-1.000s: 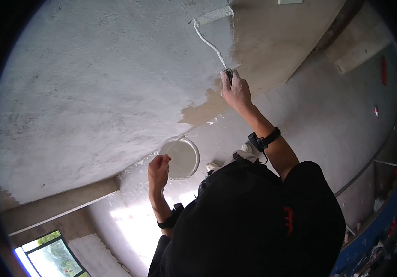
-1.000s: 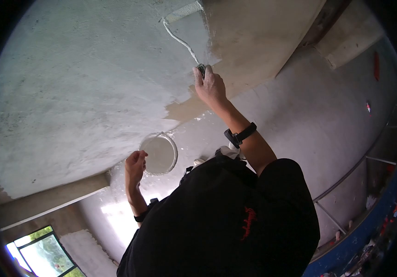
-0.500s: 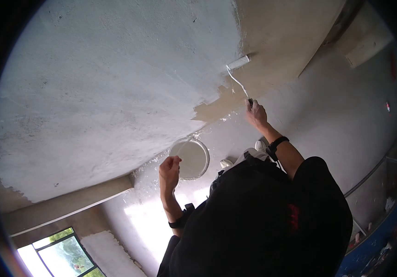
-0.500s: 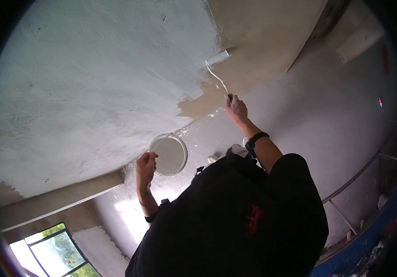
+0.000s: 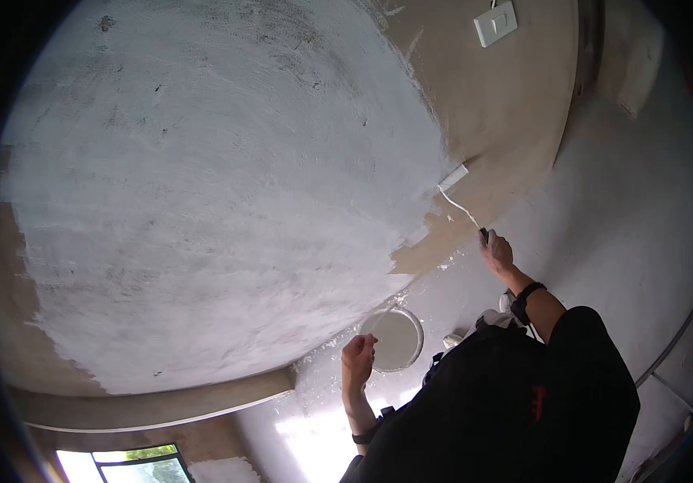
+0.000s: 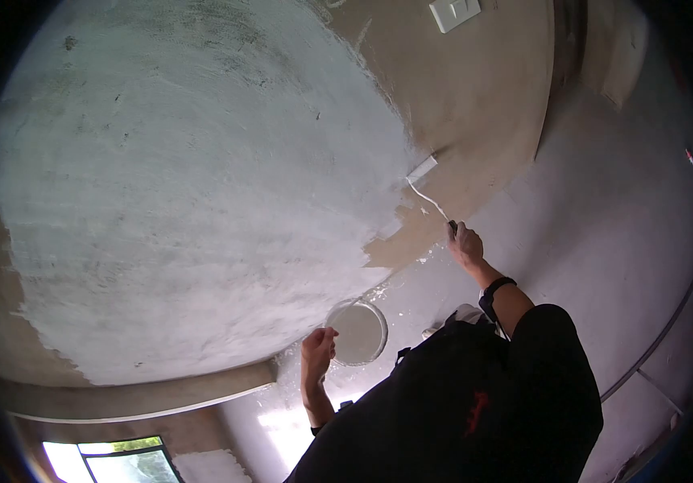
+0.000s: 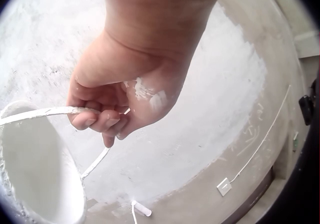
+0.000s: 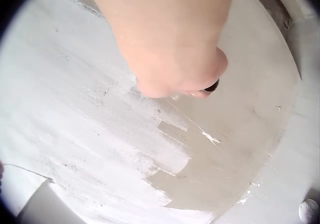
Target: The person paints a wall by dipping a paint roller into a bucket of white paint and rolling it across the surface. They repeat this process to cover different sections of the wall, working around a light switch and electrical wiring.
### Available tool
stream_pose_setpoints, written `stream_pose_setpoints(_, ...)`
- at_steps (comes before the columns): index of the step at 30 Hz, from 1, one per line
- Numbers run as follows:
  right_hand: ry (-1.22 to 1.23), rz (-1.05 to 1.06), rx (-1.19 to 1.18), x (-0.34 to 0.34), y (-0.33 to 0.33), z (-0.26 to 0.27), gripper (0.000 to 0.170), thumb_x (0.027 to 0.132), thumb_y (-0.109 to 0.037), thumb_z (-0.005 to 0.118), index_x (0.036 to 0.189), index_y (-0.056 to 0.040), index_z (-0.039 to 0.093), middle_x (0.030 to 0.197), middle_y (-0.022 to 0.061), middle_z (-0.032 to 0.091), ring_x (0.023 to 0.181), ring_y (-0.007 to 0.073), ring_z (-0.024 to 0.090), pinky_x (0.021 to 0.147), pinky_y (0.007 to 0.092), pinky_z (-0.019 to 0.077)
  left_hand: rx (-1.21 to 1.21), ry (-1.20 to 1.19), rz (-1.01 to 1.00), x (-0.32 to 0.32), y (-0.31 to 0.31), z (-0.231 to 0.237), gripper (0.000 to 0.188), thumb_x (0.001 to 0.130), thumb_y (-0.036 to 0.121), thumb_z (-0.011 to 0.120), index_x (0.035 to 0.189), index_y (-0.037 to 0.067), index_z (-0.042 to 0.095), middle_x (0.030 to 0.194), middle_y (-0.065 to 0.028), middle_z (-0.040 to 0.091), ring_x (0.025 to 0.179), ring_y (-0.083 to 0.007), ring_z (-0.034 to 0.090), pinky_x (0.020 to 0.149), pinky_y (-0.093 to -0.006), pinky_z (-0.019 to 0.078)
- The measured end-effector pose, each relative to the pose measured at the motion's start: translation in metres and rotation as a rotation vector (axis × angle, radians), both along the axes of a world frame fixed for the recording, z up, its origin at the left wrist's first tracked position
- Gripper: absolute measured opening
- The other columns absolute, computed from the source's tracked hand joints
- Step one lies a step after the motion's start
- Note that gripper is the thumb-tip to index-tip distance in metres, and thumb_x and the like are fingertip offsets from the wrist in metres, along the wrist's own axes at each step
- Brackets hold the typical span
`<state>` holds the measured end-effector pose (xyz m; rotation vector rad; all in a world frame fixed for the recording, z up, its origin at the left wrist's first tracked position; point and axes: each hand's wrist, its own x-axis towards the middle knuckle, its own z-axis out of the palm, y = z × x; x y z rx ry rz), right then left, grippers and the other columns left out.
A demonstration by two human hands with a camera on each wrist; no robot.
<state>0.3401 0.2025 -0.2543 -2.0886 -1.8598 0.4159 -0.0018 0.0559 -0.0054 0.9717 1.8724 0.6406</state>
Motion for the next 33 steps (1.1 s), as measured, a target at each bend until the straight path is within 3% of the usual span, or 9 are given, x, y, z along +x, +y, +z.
stream_pose_setpoints(3, -0.131, 0.164, 0.219, 0.008, 0.004, 0.020, 0.033, 0.088, -0.010, 0.056, 0.121, -0.0069, 0.055, 0.086, 0.0163, 0.056, 0.060, 0.0323, 0.063, 0.050, 0.0393, 0.0535, 0.011, 0.014, -0.031, 0.003, 0.003, 0.004, 0.030, 0.095, 0.027, 0.058, 0.089, -0.001, 0.067, 0.062, 0.0003, 0.055, 0.056, -0.0073, 0.050, 0.052, -0.0242, 0.0399)
stream_pose_setpoints(6, 0.368, 0.091, 0.339, 0.000, 0.023, 0.056, 0.030, 0.090, -0.008, 0.055, 0.119, -0.0033, 0.051, 0.087, 0.0192, 0.055, 0.066, 0.0350, 0.062, 0.052, 0.0411, 0.0511, 0.035, 0.052, -0.084, 0.000, 0.004, 0.001, 0.029, 0.095, 0.026, 0.058, 0.089, -0.001, 0.067, 0.063, -0.0004, 0.057, 0.058, -0.0070, 0.051, 0.053, -0.0245, 0.0414)
stream_pose_setpoints(9, 0.138, 0.191, 0.615, 0.010, 0.048, 0.111, 0.026, 0.093, -0.009, 0.051, 0.118, -0.0006, 0.049, 0.091, 0.0198, 0.055, 0.068, 0.0372, 0.061, 0.057, 0.0419, 0.0512, 0.023, 0.041, -0.081, 0.004, 0.005, 0.008, 0.028, 0.095, 0.026, 0.058, 0.090, 0.000, 0.067, 0.064, -0.0008, 0.058, 0.059, -0.0069, 0.052, 0.054, -0.0239, 0.0414)
stream_pose_setpoints(13, 0.406, 0.119, 0.523, 0.025, 0.063, 0.220, 0.023, 0.097, -0.020, 0.049, 0.108, 0.0008, 0.052, 0.087, 0.0217, 0.058, 0.069, 0.0412, 0.060, 0.060, 0.0454, 0.0489, 0.051, 0.019, -0.089, 0.004, 0.005, 0.014, 0.029, 0.095, 0.027, 0.058, 0.090, 0.000, 0.068, 0.065, -0.0016, 0.059, 0.060, -0.0078, 0.052, 0.055, -0.0247, 0.0423)
stream_pose_setpoints(16, 0.675, -0.026, 0.474, 0.025, 0.072, 0.286, 0.040, 0.098, -0.037, 0.046, 0.087, 0.0000, 0.054, 0.071, 0.0254, 0.059, 0.072, 0.0468, 0.058, 0.060, 0.0497, 0.0443, 0.109, 0.028, -0.139, 0.002, 0.007, 0.013, 0.030, 0.095, 0.027, 0.058, 0.091, -0.001, 0.068, 0.066, -0.0029, 0.059, 0.061, -0.0090, 0.053, 0.057, -0.0260, 0.0429)
stream_pose_setpoints(23, 0.580, 0.021, 0.673, 0.022, 0.098, 0.410, 0.037, 0.098, -0.036, 0.047, 0.094, 0.0001, 0.055, 0.077, 0.0263, 0.061, 0.077, 0.0461, 0.059, 0.066, 0.0492, 0.0456, 0.164, 0.094, -0.200, -0.004, 0.011, 0.014, 0.031, 0.091, 0.026, 0.059, 0.093, -0.003, 0.069, 0.075, -0.0131, 0.067, 0.072, -0.0184, 0.064, 0.067, -0.0319, 0.0489)
stream_pose_setpoints(30, 0.489, 0.011, 0.791, 0.023, 0.117, 0.531, 0.047, 0.098, -0.041, 0.046, 0.088, 0.0035, 0.058, 0.080, 0.0280, 0.062, 0.083, 0.0479, 0.059, 0.073, 0.0507, 0.0461, 0.196, 0.138, -0.229, -0.007, 0.017, 0.020, 0.034, 0.090, 0.028, 0.058, 0.095, -0.003, 0.069, 0.088, -0.0202, 0.070, 0.086, -0.0303, 0.069, 0.077, -0.0369, 0.0514)
stream_pose_setpoints(31, 0.476, 0.019, 0.814, 0.023, 0.123, 0.545, 0.047, 0.098, -0.041, 0.046, 0.088, 0.0035, 0.058, 0.080, 0.0280, 0.062, 0.083, 0.0479, 0.059, 0.073, 0.0507, 0.0461, 0.221, 0.127, -0.231, -0.007, 0.018, 0.021, 0.034, 0.090, 0.028, 0.058, 0.095, -0.003, 0.069, 0.088, -0.0202, 0.070, 0.086, -0.0303, 0.069, 0.077, -0.0369, 0.0514)
stream_pose_setpoints(33, 0.437, 0.005, 0.859, 0.021, 0.134, 0.573, 0.051, 0.097, -0.045, 0.044, 0.091, 0.0043, 0.059, 0.082, 0.0292, 0.063, 0.085, 0.0489, 0.060, 0.074, 0.0518, 0.0458, 0.258, 0.134, -0.244, -0.011, 0.018, 0.020, 0.035, 0.091, 0.028, 0.058, 0.095, -0.005, 0.068, 0.079, -0.0120, 0.068, 0.073, -0.0165, 0.062, 0.068, -0.0304, 0.0492)
